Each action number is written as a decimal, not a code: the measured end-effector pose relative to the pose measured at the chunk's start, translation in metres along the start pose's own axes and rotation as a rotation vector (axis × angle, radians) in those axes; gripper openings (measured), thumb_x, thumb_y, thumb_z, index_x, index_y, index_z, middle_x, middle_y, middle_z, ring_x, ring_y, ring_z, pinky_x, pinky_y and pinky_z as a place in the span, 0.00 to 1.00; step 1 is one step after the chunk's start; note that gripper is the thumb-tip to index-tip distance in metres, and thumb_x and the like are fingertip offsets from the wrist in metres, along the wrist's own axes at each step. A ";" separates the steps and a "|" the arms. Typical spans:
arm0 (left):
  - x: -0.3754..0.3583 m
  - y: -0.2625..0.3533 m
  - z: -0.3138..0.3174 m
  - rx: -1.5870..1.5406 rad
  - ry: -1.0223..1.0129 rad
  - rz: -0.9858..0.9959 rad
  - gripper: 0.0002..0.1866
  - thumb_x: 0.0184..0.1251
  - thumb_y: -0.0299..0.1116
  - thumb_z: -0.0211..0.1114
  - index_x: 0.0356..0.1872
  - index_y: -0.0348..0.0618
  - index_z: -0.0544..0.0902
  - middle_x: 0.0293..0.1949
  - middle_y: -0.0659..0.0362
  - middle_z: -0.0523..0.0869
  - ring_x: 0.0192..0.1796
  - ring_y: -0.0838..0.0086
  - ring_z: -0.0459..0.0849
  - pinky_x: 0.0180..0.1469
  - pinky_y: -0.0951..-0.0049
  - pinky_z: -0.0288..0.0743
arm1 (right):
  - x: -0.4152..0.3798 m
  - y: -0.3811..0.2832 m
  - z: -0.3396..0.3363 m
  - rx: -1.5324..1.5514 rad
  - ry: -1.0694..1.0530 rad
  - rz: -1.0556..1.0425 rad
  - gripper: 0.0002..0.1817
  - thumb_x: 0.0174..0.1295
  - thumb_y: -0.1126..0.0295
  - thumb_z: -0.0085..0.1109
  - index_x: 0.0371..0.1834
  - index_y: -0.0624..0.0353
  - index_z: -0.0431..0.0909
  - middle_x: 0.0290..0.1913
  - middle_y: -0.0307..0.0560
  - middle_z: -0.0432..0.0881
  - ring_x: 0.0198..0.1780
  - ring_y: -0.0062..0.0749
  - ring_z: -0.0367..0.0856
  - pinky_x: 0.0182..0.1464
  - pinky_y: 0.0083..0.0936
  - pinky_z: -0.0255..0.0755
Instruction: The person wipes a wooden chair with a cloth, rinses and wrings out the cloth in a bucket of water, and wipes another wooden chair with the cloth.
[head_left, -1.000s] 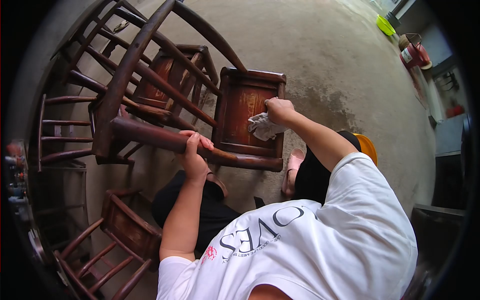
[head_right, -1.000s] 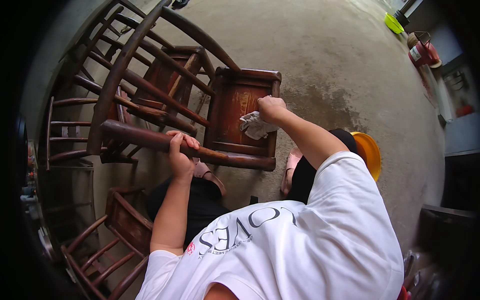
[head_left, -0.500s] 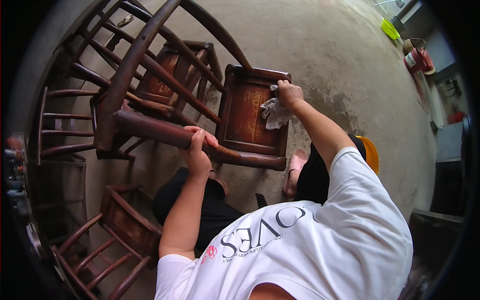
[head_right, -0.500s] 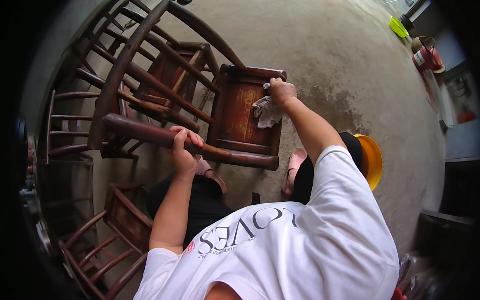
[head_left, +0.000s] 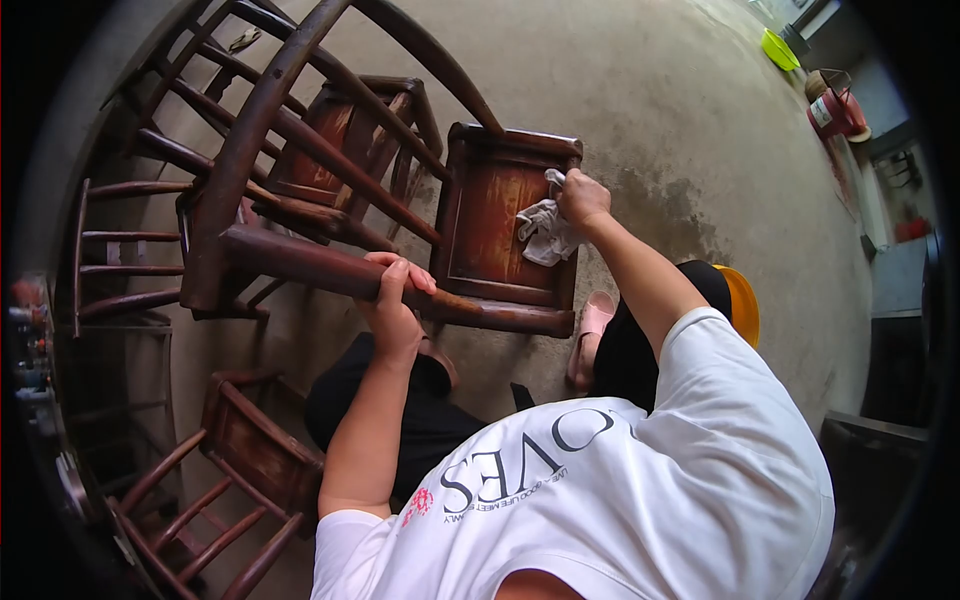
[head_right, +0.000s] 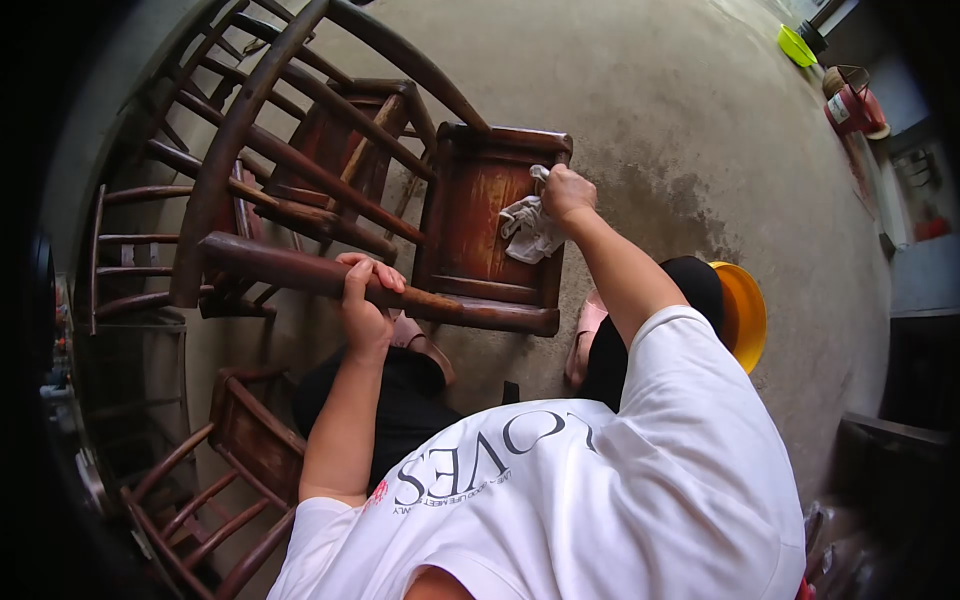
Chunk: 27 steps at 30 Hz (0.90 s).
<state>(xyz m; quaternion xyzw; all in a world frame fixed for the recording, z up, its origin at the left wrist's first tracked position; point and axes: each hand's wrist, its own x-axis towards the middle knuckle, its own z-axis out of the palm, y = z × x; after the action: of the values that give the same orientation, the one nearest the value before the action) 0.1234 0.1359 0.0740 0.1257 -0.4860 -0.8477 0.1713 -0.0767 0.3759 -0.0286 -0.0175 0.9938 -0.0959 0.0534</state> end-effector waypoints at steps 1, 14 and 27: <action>0.000 0.002 0.002 0.005 -0.004 0.003 0.03 0.60 0.28 0.51 0.33 0.43 0.67 0.19 0.58 0.71 0.23 0.72 0.72 0.35 0.68 0.71 | 0.009 0.004 0.004 -0.004 0.042 -0.025 0.15 0.54 0.59 0.56 0.37 0.60 0.73 0.40 0.56 0.81 0.43 0.48 0.81 0.43 0.39 0.74; 0.001 0.000 0.002 -0.074 0.008 0.015 0.04 0.59 0.26 0.53 0.33 0.40 0.68 0.19 0.58 0.73 0.22 0.74 0.74 0.33 0.70 0.73 | 0.020 -0.007 0.004 0.048 0.066 0.114 0.16 0.55 0.61 0.56 0.42 0.59 0.70 0.43 0.55 0.80 0.46 0.49 0.80 0.45 0.40 0.74; 0.002 0.002 0.001 -0.049 0.016 0.005 0.04 0.60 0.27 0.52 0.33 0.41 0.68 0.18 0.58 0.73 0.22 0.73 0.74 0.33 0.71 0.73 | -0.004 0.005 -0.001 0.162 0.079 0.247 0.27 0.49 0.49 0.61 0.40 0.63 0.71 0.40 0.61 0.81 0.44 0.53 0.80 0.45 0.41 0.73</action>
<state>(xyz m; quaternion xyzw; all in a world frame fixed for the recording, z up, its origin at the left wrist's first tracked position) 0.1216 0.1349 0.0765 0.1272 -0.4639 -0.8579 0.1805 -0.0732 0.3810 -0.0283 0.1129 0.9788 -0.1689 0.0268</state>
